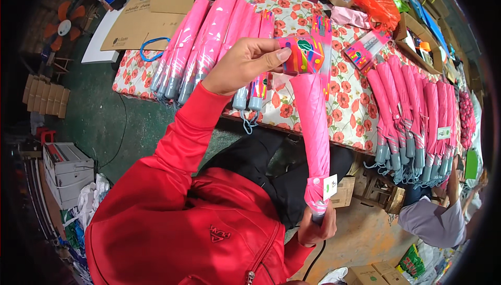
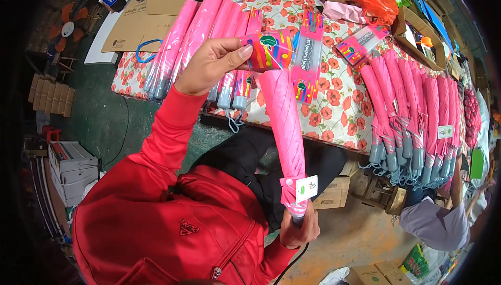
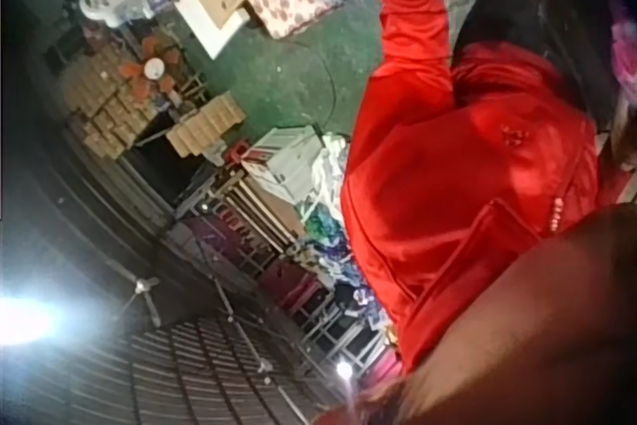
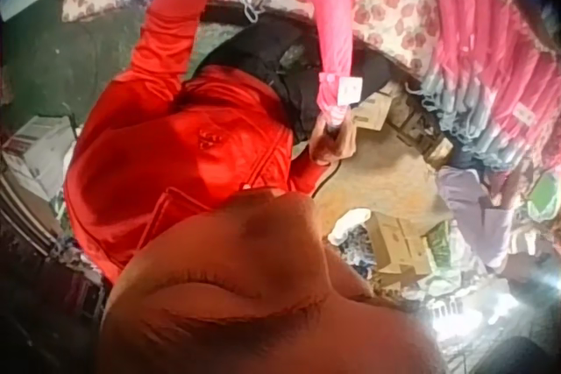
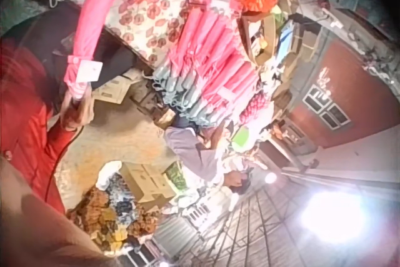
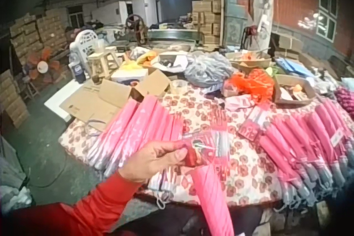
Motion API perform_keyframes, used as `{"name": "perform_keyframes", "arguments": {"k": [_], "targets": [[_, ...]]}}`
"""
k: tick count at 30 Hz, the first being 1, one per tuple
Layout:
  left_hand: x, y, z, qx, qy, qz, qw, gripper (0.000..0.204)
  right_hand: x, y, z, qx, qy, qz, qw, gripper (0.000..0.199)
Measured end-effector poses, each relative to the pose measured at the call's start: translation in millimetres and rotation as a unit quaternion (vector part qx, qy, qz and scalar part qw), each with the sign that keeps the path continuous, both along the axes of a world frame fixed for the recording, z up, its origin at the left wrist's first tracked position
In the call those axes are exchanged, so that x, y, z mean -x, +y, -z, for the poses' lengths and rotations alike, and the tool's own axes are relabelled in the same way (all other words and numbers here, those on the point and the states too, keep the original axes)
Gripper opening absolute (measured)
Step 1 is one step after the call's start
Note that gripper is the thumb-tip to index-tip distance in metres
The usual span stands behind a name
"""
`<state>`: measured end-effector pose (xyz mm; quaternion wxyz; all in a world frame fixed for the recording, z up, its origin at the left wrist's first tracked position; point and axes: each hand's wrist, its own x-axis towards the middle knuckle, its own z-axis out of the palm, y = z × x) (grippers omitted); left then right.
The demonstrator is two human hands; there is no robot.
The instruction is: Packaging pink umbrellas into plastic sleeves and applying labels.
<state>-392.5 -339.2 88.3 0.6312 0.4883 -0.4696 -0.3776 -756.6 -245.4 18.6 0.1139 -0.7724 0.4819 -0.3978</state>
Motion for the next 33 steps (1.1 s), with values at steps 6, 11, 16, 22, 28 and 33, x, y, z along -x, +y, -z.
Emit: {"name": "perform_keyframes", "arguments": {"k": [6, 11, 16, 22, 28, 33], "targets": [[9, -2, -4, -0.053, 0.049, 0.014, 0.997, 0.026, -10, -4, -4, 0.029, 0.015, -0.013, 0.999, 0.047], [14, -5, -4, -0.040, 0.061, -0.011, 0.997, 0.027, -12, -2, -5, 0.037, 0.025, 0.002, 0.999, 0.045], [8, -6, -3, -0.055, 0.032, 0.004, 0.998, 0.025, -9, 0, -4, 0.013, 0.031, 0.016, 0.999, 0.042], [12, -6, -1, -0.040, 0.004, 0.032, 0.999, 0.021, -20, 1, -4, 0.013, 0.041, 0.018, 0.999, 0.040], [-1, -6, 2, -0.073, -0.031, 0.040, 0.996, 0.023, -22, 4, 8, 0.028, -0.001, 0.002, 1.000, 0.040], [-9, -11, 13, -0.087, 0.023, 0.075, 0.993, 0.033, -25, 5, 6, -0.002, -0.036, -0.034, 0.999, 0.046]]}}
